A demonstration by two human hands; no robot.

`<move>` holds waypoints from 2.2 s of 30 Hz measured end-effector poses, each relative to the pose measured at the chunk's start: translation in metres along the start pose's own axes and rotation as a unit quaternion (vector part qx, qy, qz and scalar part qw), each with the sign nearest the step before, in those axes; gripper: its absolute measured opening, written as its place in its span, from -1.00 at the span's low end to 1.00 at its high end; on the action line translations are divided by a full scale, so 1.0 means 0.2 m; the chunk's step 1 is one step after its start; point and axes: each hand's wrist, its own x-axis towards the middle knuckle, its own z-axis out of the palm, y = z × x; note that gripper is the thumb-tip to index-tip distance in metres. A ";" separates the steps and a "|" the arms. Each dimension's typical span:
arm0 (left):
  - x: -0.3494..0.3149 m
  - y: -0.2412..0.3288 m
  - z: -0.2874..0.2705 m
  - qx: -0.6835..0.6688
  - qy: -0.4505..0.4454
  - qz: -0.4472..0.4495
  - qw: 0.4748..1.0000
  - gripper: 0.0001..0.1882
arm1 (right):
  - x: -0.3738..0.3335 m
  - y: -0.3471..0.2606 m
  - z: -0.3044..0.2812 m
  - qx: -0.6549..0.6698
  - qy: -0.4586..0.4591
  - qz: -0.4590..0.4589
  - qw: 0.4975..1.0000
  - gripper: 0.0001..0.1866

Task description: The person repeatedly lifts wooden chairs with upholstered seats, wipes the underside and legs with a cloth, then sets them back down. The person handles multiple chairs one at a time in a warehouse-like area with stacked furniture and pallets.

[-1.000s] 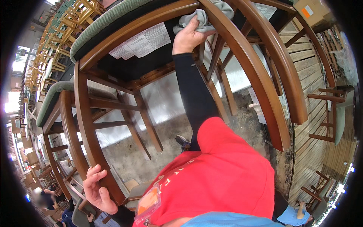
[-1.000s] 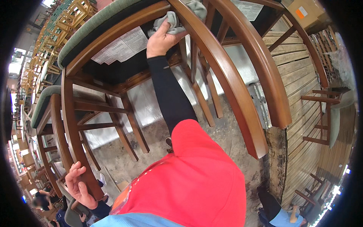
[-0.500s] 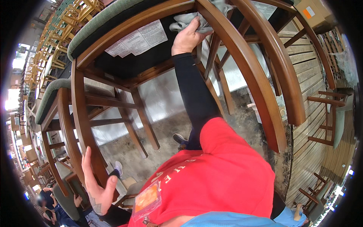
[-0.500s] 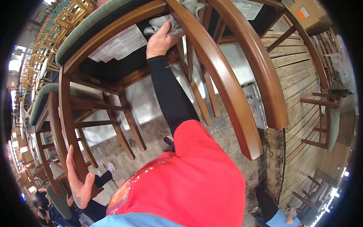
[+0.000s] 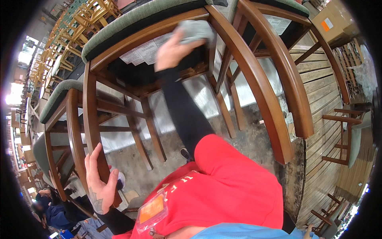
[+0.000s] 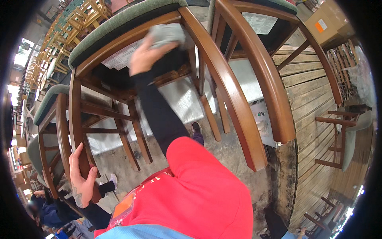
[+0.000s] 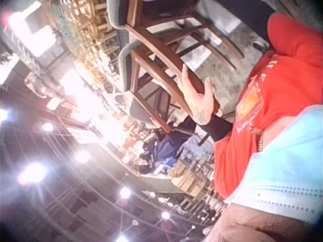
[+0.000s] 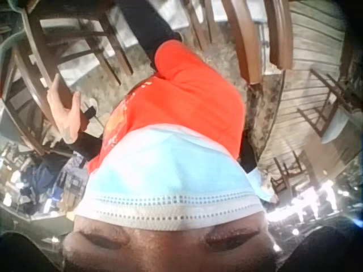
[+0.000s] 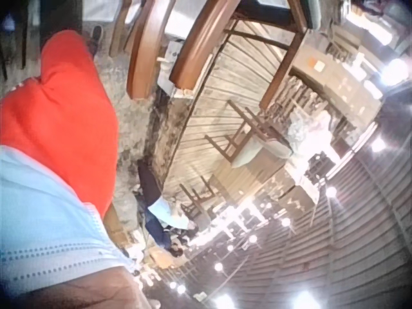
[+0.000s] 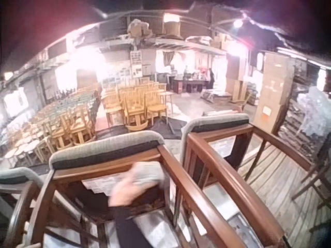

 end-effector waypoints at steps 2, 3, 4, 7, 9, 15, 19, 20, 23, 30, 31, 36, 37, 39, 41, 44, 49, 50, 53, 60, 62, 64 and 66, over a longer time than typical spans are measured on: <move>0.01 0.01 0.00 -0.009 0.003 0.024 1.000 -0.22 | -0.23 0.02 -0.01 -0.099 -0.145 -0.249 0.952 -0.29; 0.00 0.00 -0.01 -0.011 -0.006 0.021 1.000 -0.23 | -0.27 0.03 -0.03 -0.070 -0.211 -0.351 0.910 -0.32; -0.01 -0.03 0.00 -0.020 0.000 0.014 1.000 -0.23 | -0.29 -0.01 -0.05 -0.107 -0.299 -0.397 0.861 -0.39; -0.04 -0.06 0.01 -0.093 0.003 -0.005 0.996 -0.24 | 0.02 -0.01 -0.10 -0.152 -0.336 -0.469 0.802 -0.54; -0.05 -0.06 0.02 -0.071 0.026 0.030 0.997 -0.24 | 0.35 -0.04 -0.16 -0.165 -0.196 -0.483 0.837 -0.59; 0.00 -0.01 0.01 -0.032 0.012 0.029 0.999 -0.24 | -0.21 0.14 -0.02 -0.111 -0.288 -0.411 0.858 -0.66; -0.07 -0.08 0.00 -0.077 0.015 -0.012 0.997 -0.21 | -0.54 0.02 0.05 -0.062 -0.452 -0.556 0.695 -0.72; -0.09 -0.08 -0.01 -0.078 0.022 -0.012 0.997 -0.21 | -0.52 0.00 0.05 -0.045 -0.465 -0.562 0.682 -0.70; -0.10 -0.06 -0.01 -0.067 0.037 -0.012 0.997 -0.20 | -0.06 0.05 -0.09 -0.080 -0.301 -0.546 0.778 -0.59; -0.07 -0.05 0.01 -0.056 0.042 0.010 0.997 -0.19 | -0.28 -0.01 0.04 -0.135 -0.292 -0.535 0.781 -0.58; -0.09 -0.06 0.01 -0.042 0.049 0.002 0.998 -0.19 | -0.45 -0.14 0.05 -0.146 -0.406 -0.524 0.735 -0.57; -0.08 -0.07 0.03 -0.063 0.052 0.002 0.997 -0.19 | -0.49 -0.37 0.24 -0.185 -0.556 -0.460 0.667 -0.65; -0.08 -0.08 0.03 -0.073 0.057 0.000 0.996 -0.19 | -0.54 -0.33 0.22 -0.127 -0.529 -0.457 0.704 -0.63; -0.06 -0.07 0.04 -0.071 0.056 0.003 0.996 -0.19 | -0.66 -0.16 0.15 -0.015 -0.456 -0.441 0.773 -0.60; -0.06 -0.07 0.04 -0.047 0.058 -0.003 0.997 -0.19 | -0.78 0.03 0.05 0.040 -0.435 -0.388 0.812 -0.50; -0.04 -0.08 0.04 -0.037 0.065 0.036 0.997 -0.20 | -0.82 0.37 -0.08 0.049 -0.553 -0.226 0.800 -0.47; -0.07 -0.07 0.04 -0.112 0.077 -0.085 0.987 -0.28 | -0.91 0.45 -0.09 0.051 -0.528 -0.505 0.681 -0.73; -0.06 -0.06 0.05 -0.118 0.075 -0.083 0.987 -0.27 | -0.84 0.48 -0.04 0.047 -0.566 -0.504 0.651 -0.71; -0.04 -0.06 0.03 -0.086 0.053 -0.048 0.994 -0.26 | -0.82 0.67 -0.20 -0.065 -0.590 -0.532 0.603 -0.68; -0.03 -0.12 0.03 -0.063 0.057 0.021 0.996 -0.26 | -0.71 0.89 -0.42 -0.126 -0.677 -0.539 0.486 -0.62; -0.01 -0.15 0.04 -0.076 0.058 0.022 0.995 -0.26 | -0.71 0.65 -0.19 -0.078 -0.586 -0.565 0.576 -0.61; -0.02 -0.11 0.04 -0.084 0.061 -0.009 0.995 -0.28 | -0.73 0.36 0.05 0.025 -0.523 -0.533 0.665 -0.65; -0.02 -0.12 0.03 -0.081 0.059 0.005 0.995 -0.28 | -0.74 0.39 0.03 0.008 -0.508 -0.539 0.672 -0.71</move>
